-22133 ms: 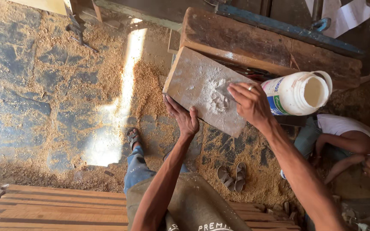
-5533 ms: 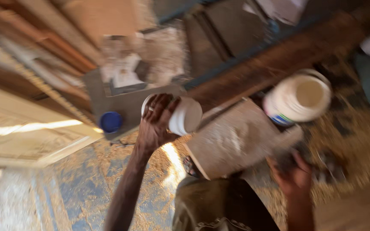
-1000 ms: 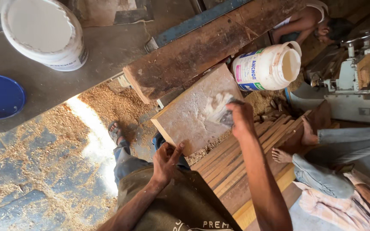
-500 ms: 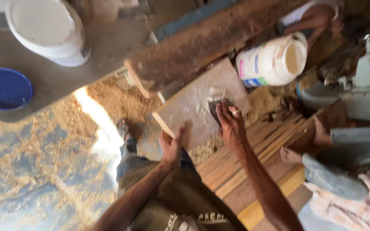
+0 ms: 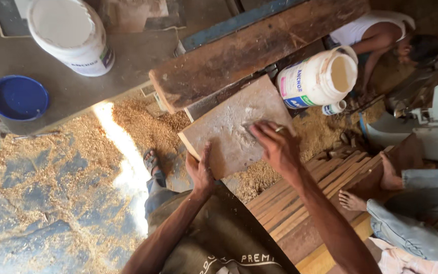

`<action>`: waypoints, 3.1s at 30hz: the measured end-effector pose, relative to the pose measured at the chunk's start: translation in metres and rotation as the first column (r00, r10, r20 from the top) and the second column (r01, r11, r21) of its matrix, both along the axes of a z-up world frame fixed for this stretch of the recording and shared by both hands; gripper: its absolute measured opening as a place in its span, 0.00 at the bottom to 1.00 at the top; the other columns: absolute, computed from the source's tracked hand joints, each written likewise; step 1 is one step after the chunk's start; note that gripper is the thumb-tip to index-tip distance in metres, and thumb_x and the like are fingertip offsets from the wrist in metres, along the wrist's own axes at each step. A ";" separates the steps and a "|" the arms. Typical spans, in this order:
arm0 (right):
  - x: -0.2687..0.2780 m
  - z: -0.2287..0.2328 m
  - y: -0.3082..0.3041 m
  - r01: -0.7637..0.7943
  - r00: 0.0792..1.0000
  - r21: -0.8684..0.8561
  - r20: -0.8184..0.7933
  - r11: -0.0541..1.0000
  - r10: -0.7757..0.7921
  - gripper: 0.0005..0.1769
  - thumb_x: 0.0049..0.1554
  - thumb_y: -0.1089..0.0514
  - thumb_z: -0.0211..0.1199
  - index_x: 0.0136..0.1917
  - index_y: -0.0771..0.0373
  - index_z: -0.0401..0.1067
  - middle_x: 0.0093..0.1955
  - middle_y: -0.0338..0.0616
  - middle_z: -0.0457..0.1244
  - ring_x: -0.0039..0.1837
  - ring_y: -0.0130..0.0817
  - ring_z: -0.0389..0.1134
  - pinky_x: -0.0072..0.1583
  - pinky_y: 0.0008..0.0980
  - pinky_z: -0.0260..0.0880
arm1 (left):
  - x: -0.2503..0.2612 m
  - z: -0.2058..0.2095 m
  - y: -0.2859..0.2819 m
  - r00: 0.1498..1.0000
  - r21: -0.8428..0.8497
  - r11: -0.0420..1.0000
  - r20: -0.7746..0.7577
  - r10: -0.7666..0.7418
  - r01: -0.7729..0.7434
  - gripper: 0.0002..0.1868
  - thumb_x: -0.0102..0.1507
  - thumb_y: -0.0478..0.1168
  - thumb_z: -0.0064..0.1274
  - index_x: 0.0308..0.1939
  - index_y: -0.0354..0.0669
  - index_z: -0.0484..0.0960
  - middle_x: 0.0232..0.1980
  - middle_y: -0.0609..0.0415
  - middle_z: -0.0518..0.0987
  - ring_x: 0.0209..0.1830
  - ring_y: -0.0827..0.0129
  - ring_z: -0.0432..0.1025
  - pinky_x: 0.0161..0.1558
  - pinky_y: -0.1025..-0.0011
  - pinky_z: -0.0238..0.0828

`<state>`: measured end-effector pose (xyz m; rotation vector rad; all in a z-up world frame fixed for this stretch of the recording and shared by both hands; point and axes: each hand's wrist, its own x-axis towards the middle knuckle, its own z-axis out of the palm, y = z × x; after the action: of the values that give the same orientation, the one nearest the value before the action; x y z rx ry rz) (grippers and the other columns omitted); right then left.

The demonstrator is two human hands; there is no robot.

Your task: The person applies a white substance from a container onto a wooden board using a small metal scraper, spreading it across the surface with repeated strokes.

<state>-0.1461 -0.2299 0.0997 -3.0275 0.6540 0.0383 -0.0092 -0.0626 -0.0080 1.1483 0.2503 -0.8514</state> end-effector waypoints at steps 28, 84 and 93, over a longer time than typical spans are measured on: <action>0.006 0.005 -0.028 0.278 0.901 0.262 -0.404 0.924 -0.156 0.20 0.56 0.69 0.55 0.61 0.67 0.75 0.31 0.52 0.68 0.23 0.29 0.59 0.24 0.31 0.58 | -0.001 0.006 0.007 0.987 0.151 0.984 0.117 -0.110 0.092 0.26 0.66 0.55 0.56 0.51 0.34 0.74 0.43 0.49 0.76 0.43 0.68 0.67 0.45 0.68 0.68; 0.062 0.019 -0.014 -0.882 0.472 -0.198 -0.337 0.428 0.815 0.19 0.54 0.62 0.65 0.59 0.49 0.77 0.68 0.39 0.66 0.70 0.33 0.65 0.73 0.44 0.57 | -0.016 -0.028 -0.003 0.844 0.408 0.893 0.532 -0.063 -0.190 0.30 0.65 0.68 0.45 0.35 0.43 0.73 0.25 0.57 0.70 0.23 0.70 0.64 0.24 0.64 0.66; 0.030 0.031 -0.071 -0.875 0.476 -0.185 -0.498 0.447 0.725 0.25 0.51 0.59 0.67 0.62 0.43 0.75 0.70 0.32 0.64 0.71 0.28 0.64 0.74 0.43 0.54 | -0.021 -0.066 -0.013 0.824 0.435 0.862 0.565 -0.037 -0.260 0.32 0.66 0.69 0.48 0.34 0.41 0.73 0.27 0.56 0.66 0.26 0.70 0.60 0.27 0.65 0.64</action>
<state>-0.1163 -0.3013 0.1305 -3.4060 -1.0681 0.5499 -0.0303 -0.0756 -0.0742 1.8013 0.0450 -0.3027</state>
